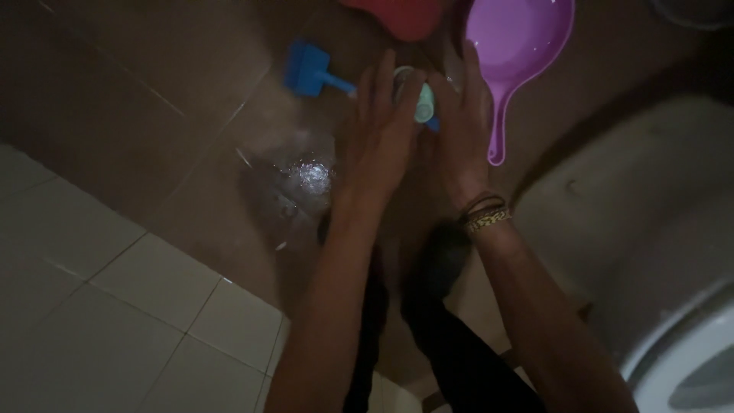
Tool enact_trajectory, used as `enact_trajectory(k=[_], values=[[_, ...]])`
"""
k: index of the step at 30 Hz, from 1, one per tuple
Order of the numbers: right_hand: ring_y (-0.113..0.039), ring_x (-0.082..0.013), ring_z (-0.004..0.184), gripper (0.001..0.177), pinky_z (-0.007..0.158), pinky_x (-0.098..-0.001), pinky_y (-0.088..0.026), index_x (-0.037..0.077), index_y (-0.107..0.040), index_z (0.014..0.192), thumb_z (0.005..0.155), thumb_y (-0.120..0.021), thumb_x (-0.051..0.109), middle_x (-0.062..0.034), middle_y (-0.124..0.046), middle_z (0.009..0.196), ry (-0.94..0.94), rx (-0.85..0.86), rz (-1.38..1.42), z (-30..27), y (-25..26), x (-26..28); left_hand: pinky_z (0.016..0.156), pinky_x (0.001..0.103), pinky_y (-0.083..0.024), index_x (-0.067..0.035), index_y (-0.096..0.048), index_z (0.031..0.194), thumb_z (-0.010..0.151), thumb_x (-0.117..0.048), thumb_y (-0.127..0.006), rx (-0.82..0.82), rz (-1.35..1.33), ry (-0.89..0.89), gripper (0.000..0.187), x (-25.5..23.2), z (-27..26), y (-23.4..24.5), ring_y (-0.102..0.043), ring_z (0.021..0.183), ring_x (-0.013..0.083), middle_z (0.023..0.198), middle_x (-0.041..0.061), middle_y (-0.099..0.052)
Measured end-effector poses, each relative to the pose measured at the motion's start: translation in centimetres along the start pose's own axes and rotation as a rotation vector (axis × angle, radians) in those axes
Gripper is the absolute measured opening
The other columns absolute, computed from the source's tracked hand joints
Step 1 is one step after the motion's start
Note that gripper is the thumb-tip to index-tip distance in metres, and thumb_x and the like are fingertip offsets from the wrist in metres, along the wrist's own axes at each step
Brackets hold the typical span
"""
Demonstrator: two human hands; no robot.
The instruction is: The person is cleaning the toilet and the surrounding floor area in a bathroom.
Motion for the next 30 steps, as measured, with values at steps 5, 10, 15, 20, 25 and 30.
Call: enact_trajectory(k=[5, 10, 15, 20, 25, 30], values=[[-0.029, -0.0425, 0.156, 0.07, 0.12, -0.047, -0.045, 0.013, -0.057, 0.149, 0.084, -0.077, -0.007, -0.0147, -0.015, 0.173, 0.018, -0.005, 0.095, -1.5, 3.0, 1.5, 0.111, 0.067, -0.034, -0.019, -0.051, 0.146, 0.091, -0.02, -0.076, 0.088, -0.019, 0.043, 0.06, -2.3, -0.7, 3.3, -0.031, 0.147, 0.048, 0.161, 0.018, -0.034], [-0.027, -0.0459, 0.154, 0.072, 0.12, -0.0524, -0.044, 0.008, -0.055, 0.146, 0.079, -0.08, -0.003, -0.0185, -0.012, 0.168, 0.118, -0.056, 0.174, -2.6, 8.3, 4.9, 0.113, 0.069, -0.031, -0.021, -0.049, 0.147, 0.087, -0.022, -0.078, 0.098, -0.001, 0.019, 0.066, -5.1, -1.7, 6.6, -0.039, 0.145, 0.0439, 0.155, 0.01, -0.048], [-0.029, -0.0418, 0.159, 0.075, 0.119, -0.0433, -0.048, 0.014, -0.055, 0.148, 0.081, -0.067, -0.015, -0.0177, -0.012, 0.174, -0.027, 0.005, 0.229, -4.1, 11.2, 5.4, 0.113, 0.068, -0.031, -0.016, -0.042, 0.152, 0.082, -0.018, -0.082, 0.056, -0.121, -0.039, 0.081, -8.1, -3.1, 10.6, -0.045, 0.139, 0.0446, 0.149, 0.01, -0.057], [-0.03, -0.0443, 0.156, 0.081, 0.124, -0.0466, -0.042, 0.014, -0.052, 0.149, 0.075, -0.075, -0.011, -0.0222, -0.015, 0.171, 0.094, -0.132, 0.328, -6.5, 17.1, 8.8, 0.117, 0.064, -0.035, -0.015, -0.04, 0.155, 0.084, -0.014, -0.08, 0.031, -0.208, -0.152, 0.082, -12.0, -5.4, 14.9, -0.049, 0.14, 0.0401, 0.149, 0.011, -0.058], [-0.032, -0.0474, 0.152, 0.076, 0.122, -0.0512, -0.038, 0.012, -0.055, 0.14, 0.071, -0.08, -0.006, -0.0269, -0.023, 0.166, 0.136, -0.254, 0.309, -8.6, 23.2, 11.8, 0.112, 0.067, -0.034, -0.014, -0.044, 0.152, 0.082, -0.013, -0.08, 0.045, -0.166, -0.168, 0.079, -16.8, -6.9, 19.9, -0.052, 0.137, 0.0374, 0.145, 0.012, -0.061], [-0.03, -0.0532, 0.148, 0.064, 0.118, -0.0532, -0.034, 0.006, -0.057, 0.13, 0.069, -0.074, -0.004, -0.0344, -0.027, 0.161, 0.081, -0.226, 0.297, -10.5, 27.7, 13.8, 0.11, 0.07, -0.03, -0.012, -0.045, 0.15, 0.079, -0.014, -0.081, 0.103, -0.196, -0.145, 0.079, -20.5, -7.9, 23.6, -0.047, 0.139, 0.0408, 0.143, 0.016, -0.058]])
Point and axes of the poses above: each hand's wrist, its own z-axis towards the middle knuckle, its own y-axis out of the back of the hand, x = y × z, the point moved 9 cm from there along z, towards the middle knuckle
